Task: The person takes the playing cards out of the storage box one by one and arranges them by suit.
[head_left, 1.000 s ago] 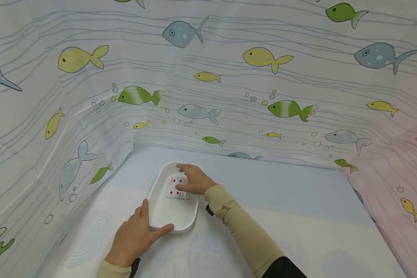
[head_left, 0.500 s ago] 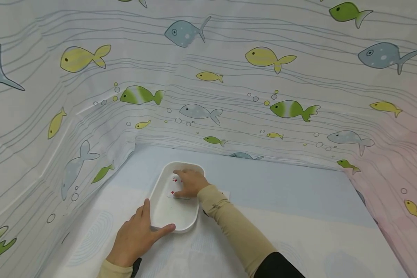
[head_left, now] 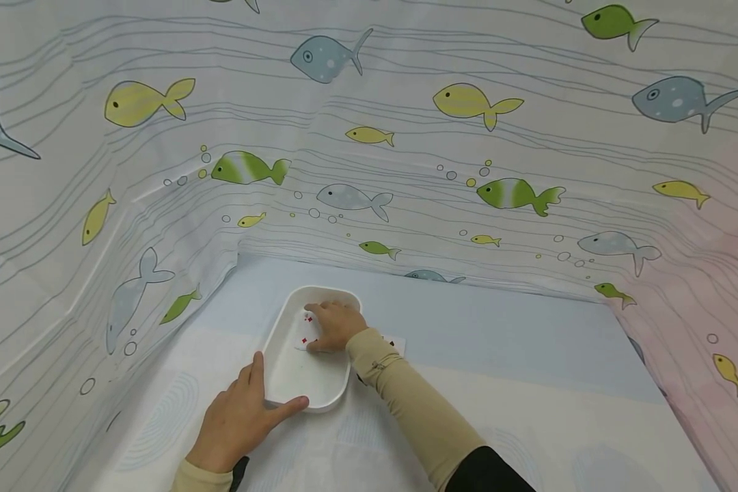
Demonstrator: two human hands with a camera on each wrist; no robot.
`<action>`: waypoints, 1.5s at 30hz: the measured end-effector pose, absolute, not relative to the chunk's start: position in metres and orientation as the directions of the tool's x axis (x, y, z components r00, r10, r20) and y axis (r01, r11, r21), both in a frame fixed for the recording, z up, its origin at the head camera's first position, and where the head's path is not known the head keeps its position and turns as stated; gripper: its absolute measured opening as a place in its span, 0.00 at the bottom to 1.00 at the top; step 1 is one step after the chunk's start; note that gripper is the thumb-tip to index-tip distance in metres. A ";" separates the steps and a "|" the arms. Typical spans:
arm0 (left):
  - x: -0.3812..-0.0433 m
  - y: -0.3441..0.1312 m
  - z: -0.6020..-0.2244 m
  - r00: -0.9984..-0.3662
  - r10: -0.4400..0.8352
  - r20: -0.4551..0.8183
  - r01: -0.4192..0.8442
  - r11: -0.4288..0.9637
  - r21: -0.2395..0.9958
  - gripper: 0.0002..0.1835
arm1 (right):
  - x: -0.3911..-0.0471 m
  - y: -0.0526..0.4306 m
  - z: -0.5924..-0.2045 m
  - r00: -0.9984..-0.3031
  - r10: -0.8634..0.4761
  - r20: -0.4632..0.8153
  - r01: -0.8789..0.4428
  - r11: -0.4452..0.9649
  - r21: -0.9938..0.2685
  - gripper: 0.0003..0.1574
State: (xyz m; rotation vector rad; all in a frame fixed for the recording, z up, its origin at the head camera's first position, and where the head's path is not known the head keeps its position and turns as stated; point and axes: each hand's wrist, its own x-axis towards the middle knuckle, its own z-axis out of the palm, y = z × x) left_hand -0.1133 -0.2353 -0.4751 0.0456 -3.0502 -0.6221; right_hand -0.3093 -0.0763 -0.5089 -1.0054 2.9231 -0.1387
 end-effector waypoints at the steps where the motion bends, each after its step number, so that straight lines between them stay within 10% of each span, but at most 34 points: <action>1: -0.113 -0.235 -0.475 -0.999 -0.034 0.023 -0.022 0.920 0.392 0.70 | -0.309 -0.076 -0.509 -0.787 -0.617 -0.014 -0.613 0.784 -0.098 0.54; 45: -0.115 -0.235 -0.475 -0.999 -0.035 0.012 -0.027 0.921 0.389 0.70 | -0.303 -0.074 -0.510 -0.719 -0.689 0.093 -0.690 0.723 0.029 0.58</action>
